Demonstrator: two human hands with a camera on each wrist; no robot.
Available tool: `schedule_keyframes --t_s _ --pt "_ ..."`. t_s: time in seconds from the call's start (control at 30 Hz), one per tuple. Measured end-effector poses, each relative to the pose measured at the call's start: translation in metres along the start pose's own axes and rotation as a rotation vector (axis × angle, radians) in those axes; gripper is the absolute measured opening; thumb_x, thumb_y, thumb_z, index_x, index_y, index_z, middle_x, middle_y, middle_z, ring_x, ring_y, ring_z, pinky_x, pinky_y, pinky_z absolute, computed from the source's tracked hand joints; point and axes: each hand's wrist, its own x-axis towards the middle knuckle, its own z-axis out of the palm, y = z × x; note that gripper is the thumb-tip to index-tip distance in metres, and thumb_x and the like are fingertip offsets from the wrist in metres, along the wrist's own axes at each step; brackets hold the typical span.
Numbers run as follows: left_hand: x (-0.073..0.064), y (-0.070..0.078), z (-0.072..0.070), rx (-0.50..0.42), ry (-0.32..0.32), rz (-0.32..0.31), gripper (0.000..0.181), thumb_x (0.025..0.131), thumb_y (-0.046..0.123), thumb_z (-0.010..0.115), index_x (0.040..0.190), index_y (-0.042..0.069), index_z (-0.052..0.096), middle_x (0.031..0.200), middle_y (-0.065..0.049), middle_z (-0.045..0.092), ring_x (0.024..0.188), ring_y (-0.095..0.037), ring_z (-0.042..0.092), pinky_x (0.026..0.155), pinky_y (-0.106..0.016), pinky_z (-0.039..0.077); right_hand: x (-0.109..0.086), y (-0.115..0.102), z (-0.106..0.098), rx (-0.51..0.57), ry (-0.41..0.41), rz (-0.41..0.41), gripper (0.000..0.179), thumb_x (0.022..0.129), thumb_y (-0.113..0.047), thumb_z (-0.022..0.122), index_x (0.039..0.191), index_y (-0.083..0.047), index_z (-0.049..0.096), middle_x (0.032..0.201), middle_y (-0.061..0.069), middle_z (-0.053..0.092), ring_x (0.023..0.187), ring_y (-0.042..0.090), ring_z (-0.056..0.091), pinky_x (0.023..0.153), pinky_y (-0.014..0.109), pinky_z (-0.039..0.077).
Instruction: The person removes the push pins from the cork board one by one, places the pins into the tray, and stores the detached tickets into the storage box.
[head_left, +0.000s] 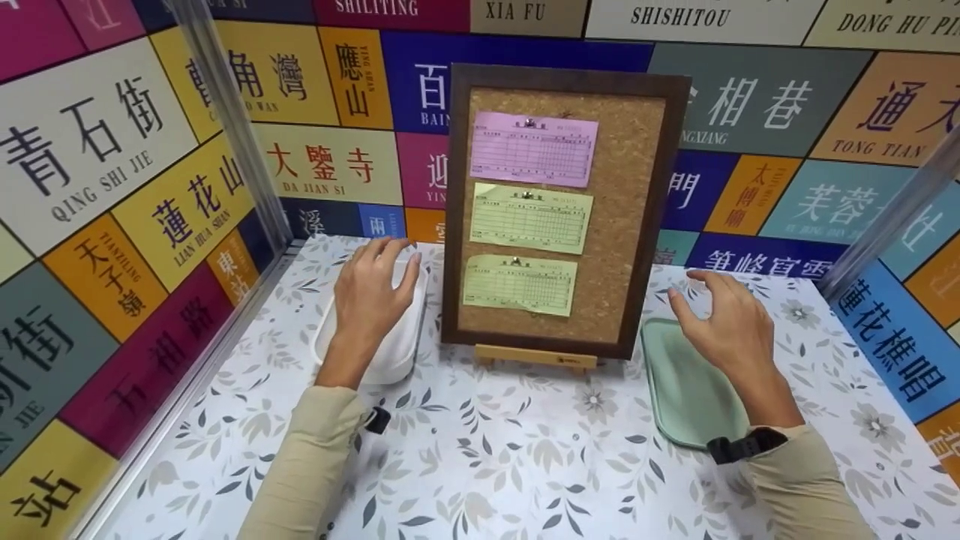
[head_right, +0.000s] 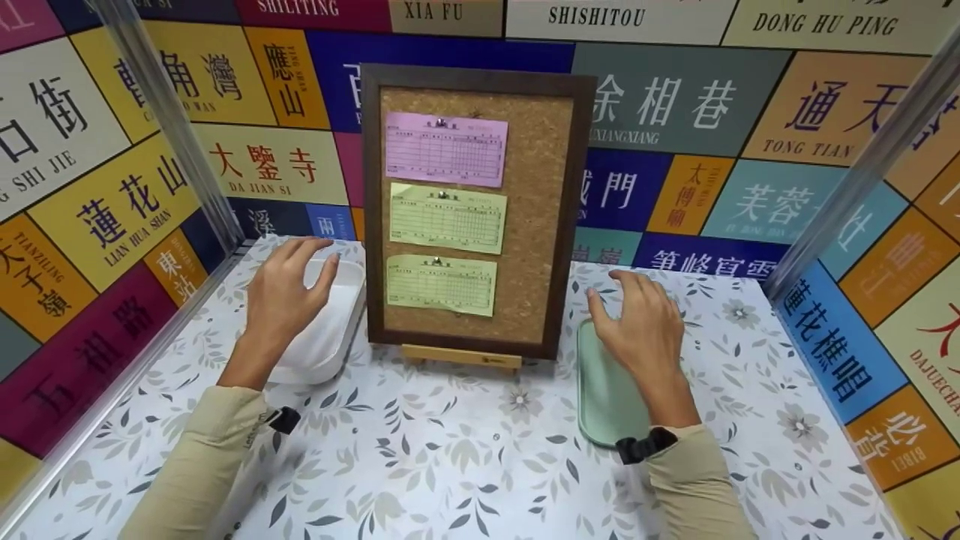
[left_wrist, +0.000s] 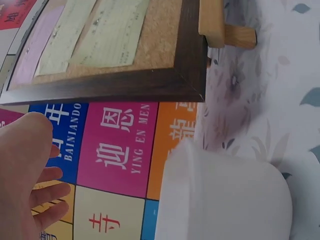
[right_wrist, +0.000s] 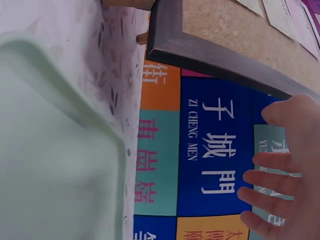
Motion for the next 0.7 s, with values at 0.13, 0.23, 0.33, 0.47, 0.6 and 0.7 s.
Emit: schedule_keyframes --t_s 0.13,0.23,0.33,0.47,0.6,0.7 --pt "0.005 0.011 -0.001 -0.013 0.006 0.034 0.035 0.107 0.041 0.065 0.13 0.017 0.076 0.131 -0.009 0.075 0.12 -0.031 0.072 0.101 -0.048 0.061 0.004 -0.012 -0.005 0.038 0.019 -0.026 0.054 0.107 -0.05 0.06 0.143 -0.012 0.065 0.141 0.019 0.069 0.127 0.043 0.065 0.097 0.066 0.054" --pt "0.009 0.019 -0.002 -0.012 0.011 0.064 0.035 0.107 0.041 0.064 0.129 0.017 0.076 0.13 -0.008 0.075 0.117 -0.031 0.072 0.097 -0.048 0.062 0.008 -0.02 -0.009 0.066 0.055 -0.057 0.049 0.107 -0.045 0.061 0.142 -0.012 0.066 0.135 0.017 0.071 0.121 0.04 0.067 0.092 0.062 0.057" --pt "0.013 0.026 -0.003 -0.008 0.009 0.089 0.034 0.108 0.041 0.062 0.13 0.018 0.075 0.13 -0.007 0.075 0.114 -0.031 0.073 0.094 -0.048 0.062 0.012 -0.027 -0.011 0.089 0.101 -0.086 0.045 0.107 -0.041 0.063 0.141 -0.012 0.067 0.131 0.015 0.072 0.116 0.036 0.069 0.088 0.056 0.059" --pt "0.02 0.034 -0.005 -0.027 0.013 0.107 0.033 0.108 0.039 0.062 0.132 0.019 0.074 0.13 -0.006 0.074 0.112 -0.03 0.073 0.091 -0.048 0.062 0.018 -0.036 -0.014 0.116 0.142 -0.124 0.041 0.106 -0.035 0.067 0.139 -0.012 0.068 0.126 0.013 0.073 0.109 0.031 0.07 0.083 0.044 0.056" --pt "0.027 0.043 -0.004 -0.093 0.027 0.091 0.035 0.108 0.039 0.062 0.137 0.022 0.071 0.135 -0.003 0.071 0.111 -0.028 0.074 0.084 -0.047 0.062 0.024 -0.045 -0.014 0.13 0.176 -0.175 0.042 0.103 -0.031 0.071 0.141 -0.013 0.068 0.118 0.011 0.073 0.099 0.028 0.072 0.076 0.024 0.049" --pt "0.032 0.05 -0.003 -0.142 0.027 0.066 0.037 0.108 0.039 0.062 0.141 0.024 0.068 0.14 -0.002 0.068 0.108 -0.027 0.074 0.077 -0.045 0.063 0.028 -0.053 -0.013 0.139 0.189 -0.204 0.044 0.103 -0.03 0.071 0.143 -0.013 0.065 0.115 0.01 0.073 0.095 0.027 0.074 0.072 0.017 0.045"
